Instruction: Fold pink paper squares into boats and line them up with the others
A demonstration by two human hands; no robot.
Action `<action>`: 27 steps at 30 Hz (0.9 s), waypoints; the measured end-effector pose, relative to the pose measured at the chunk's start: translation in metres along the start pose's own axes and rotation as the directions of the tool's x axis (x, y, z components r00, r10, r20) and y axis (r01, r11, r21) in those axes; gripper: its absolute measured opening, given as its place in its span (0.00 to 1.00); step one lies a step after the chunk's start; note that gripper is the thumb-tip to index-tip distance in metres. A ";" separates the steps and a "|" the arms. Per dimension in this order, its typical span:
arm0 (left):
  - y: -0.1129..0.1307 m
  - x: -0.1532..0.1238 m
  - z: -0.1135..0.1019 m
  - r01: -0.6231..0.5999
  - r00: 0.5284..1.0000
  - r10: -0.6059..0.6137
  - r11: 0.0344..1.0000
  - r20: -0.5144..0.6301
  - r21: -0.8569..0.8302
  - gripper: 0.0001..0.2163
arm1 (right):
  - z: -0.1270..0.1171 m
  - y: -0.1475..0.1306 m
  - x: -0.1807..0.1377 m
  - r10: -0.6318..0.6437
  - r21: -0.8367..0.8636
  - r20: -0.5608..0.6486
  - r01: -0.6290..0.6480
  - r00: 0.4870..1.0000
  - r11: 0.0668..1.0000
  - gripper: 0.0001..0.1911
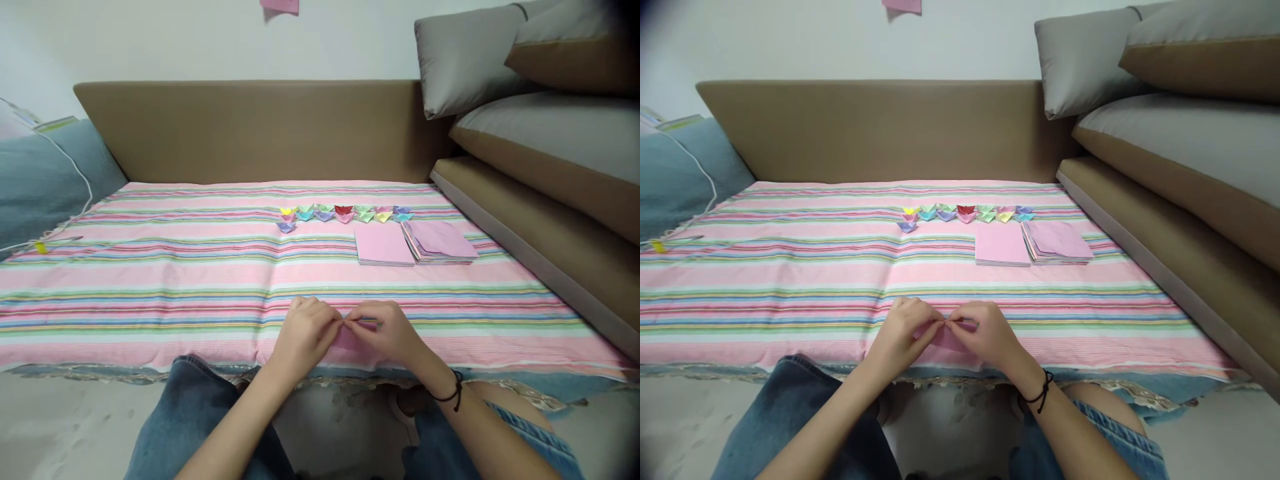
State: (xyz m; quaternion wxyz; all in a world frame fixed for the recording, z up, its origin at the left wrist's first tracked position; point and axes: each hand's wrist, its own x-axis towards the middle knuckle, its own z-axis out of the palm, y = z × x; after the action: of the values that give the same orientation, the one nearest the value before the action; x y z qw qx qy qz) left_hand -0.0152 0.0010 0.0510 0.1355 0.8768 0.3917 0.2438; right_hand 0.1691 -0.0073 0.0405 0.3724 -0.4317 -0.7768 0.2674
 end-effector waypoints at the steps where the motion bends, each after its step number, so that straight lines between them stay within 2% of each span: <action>1: 0.001 0.000 0.000 0.003 1.000 -0.003 1.000 -0.011 -0.009 0.08 | 0.000 0.000 0.000 -0.010 -0.004 -0.013 0.010 1.000 1.000 0.09; 6: 0.000 0.002 -0.003 0.004 0.998 -0.007 0.999 -0.070 -0.041 0.07 | -0.001 0.001 0.000 -0.033 -0.051 -0.084 0.029 0.996 0.998 0.08; 14: 0.003 0.000 -0.001 -0.029 0.998 0.030 0.999 -0.062 0.016 0.07 | 0.005 -0.001 -0.003 -0.133 -0.159 -0.111 0.115 0.985 0.981 0.09; 18: -0.001 0.001 -0.008 -0.045 0.993 0.054 0.995 -0.103 0.085 0.07 | -0.005 0.001 -0.002 -0.191 -0.178 -0.178 0.160 0.965 0.971 0.08; 22: -0.013 0.000 -0.017 -0.023 0.980 0.056 0.985 -0.193 0.172 0.06 | -0.020 0.007 -0.003 -0.220 -0.199 -0.278 0.168 0.935 0.965 0.07; 27: -0.022 -0.004 -0.020 -0.011 0.970 0.067 0.971 -0.232 0.237 0.06 | -0.031 0.013 -0.007 -0.248 -0.223 -0.302 0.185 0.921 0.957 0.07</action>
State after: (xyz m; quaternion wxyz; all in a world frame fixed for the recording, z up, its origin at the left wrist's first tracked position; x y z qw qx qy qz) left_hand -0.0420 0.0138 0.0576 -0.0218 0.8586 0.4137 0.3019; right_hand 0.2023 -0.0044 0.0465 0.4802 -0.4147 -0.7694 0.0739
